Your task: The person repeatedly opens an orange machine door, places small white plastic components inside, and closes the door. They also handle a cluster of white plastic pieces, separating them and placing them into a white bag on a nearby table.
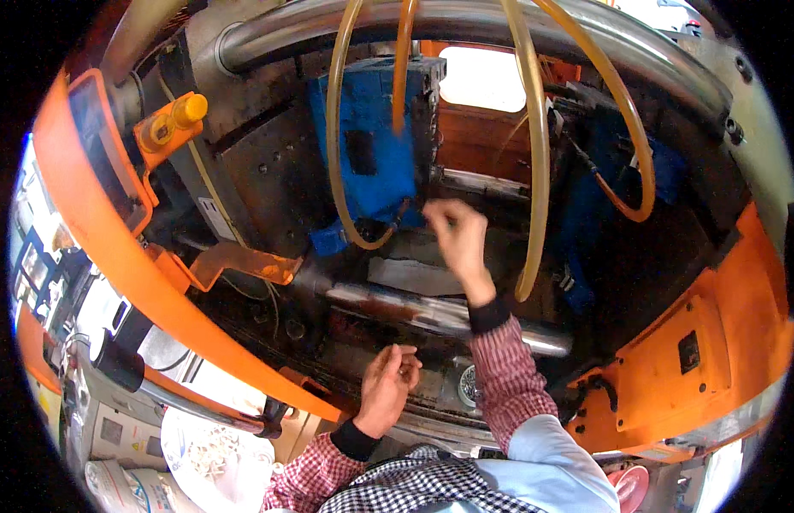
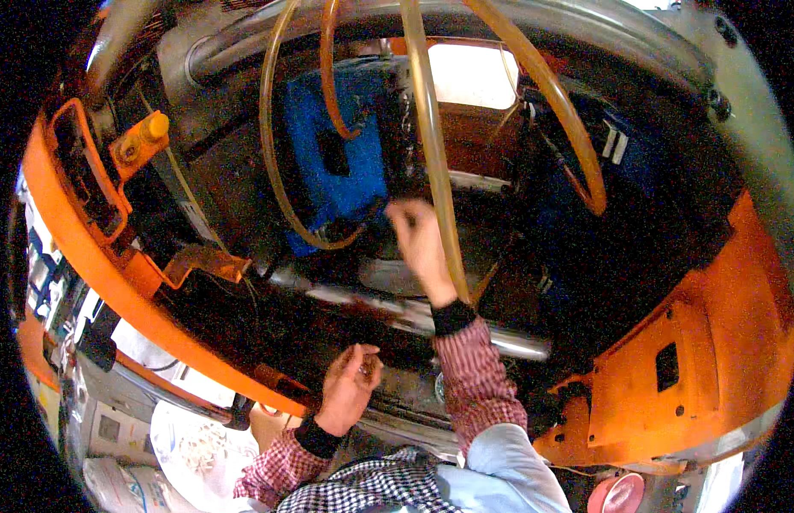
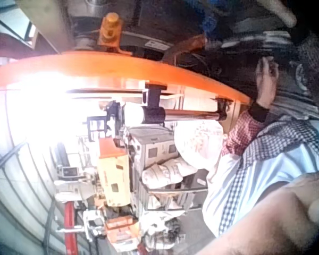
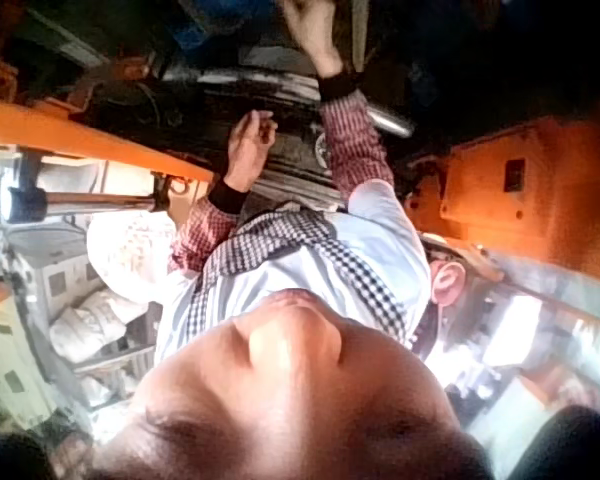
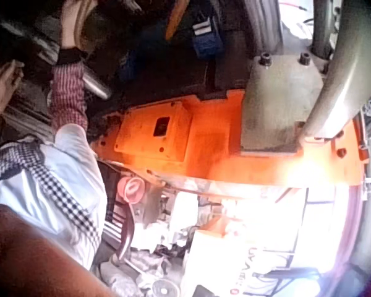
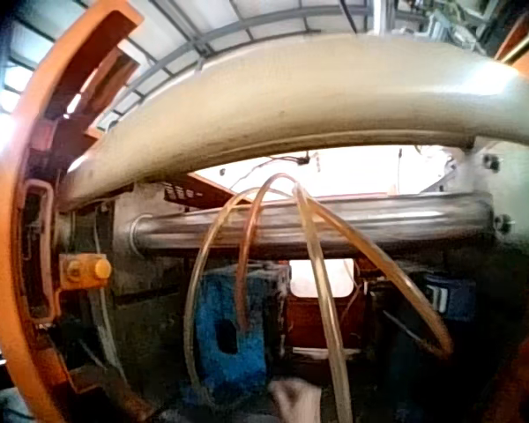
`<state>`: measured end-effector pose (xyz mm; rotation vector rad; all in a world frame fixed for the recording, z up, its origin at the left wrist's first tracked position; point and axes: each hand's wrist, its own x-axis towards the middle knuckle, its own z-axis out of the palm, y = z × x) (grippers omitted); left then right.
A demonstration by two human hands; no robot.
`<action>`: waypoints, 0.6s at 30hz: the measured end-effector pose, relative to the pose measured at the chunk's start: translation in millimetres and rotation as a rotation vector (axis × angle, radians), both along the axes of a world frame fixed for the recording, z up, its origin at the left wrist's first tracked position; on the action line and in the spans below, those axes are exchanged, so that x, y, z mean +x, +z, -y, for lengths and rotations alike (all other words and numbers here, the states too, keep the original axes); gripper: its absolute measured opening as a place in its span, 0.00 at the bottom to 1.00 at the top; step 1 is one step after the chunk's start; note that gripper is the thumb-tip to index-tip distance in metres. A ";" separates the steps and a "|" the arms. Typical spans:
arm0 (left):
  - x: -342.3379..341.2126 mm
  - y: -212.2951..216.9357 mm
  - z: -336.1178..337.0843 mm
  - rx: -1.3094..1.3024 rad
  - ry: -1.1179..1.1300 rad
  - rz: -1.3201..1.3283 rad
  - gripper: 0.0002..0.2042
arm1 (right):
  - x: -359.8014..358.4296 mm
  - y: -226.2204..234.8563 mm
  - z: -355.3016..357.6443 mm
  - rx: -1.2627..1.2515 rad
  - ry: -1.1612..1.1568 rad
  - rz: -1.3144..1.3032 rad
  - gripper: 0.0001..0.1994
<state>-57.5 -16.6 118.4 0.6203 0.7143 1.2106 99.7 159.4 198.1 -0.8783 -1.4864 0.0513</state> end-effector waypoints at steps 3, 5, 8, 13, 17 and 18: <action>1.3 -9.3 5.0 -0.035 -0.035 -0.095 0.14 | 10.9 18.1 -78.4 0.022 -0.280 -0.274 0.09; 7.1 -5.9 13.2 -0.117 -0.003 -0.093 0.13 | 9.4 29.8 -119.6 0.018 -0.391 -0.330 0.09; 0.6 -20.3 17.0 -0.095 -0.075 -0.176 0.11 | 5.5 39.4 -163.3 0.018 -0.476 -0.314 0.09; -1.5 -26.1 16.4 -0.139 -0.036 -0.190 0.11 | 6.2 39.1 -195.6 -0.046 -0.481 -0.286 0.09; 0.8 -19.1 14.6 -0.158 0.022 -0.272 0.10 | 10.9 32.1 -206.4 -0.009 -0.489 -0.236 0.09; 0.2 -19.2 13.9 -0.155 0.030 -0.261 0.10 | 10.2 31.2 -206.8 0.008 -0.455 -0.233 0.09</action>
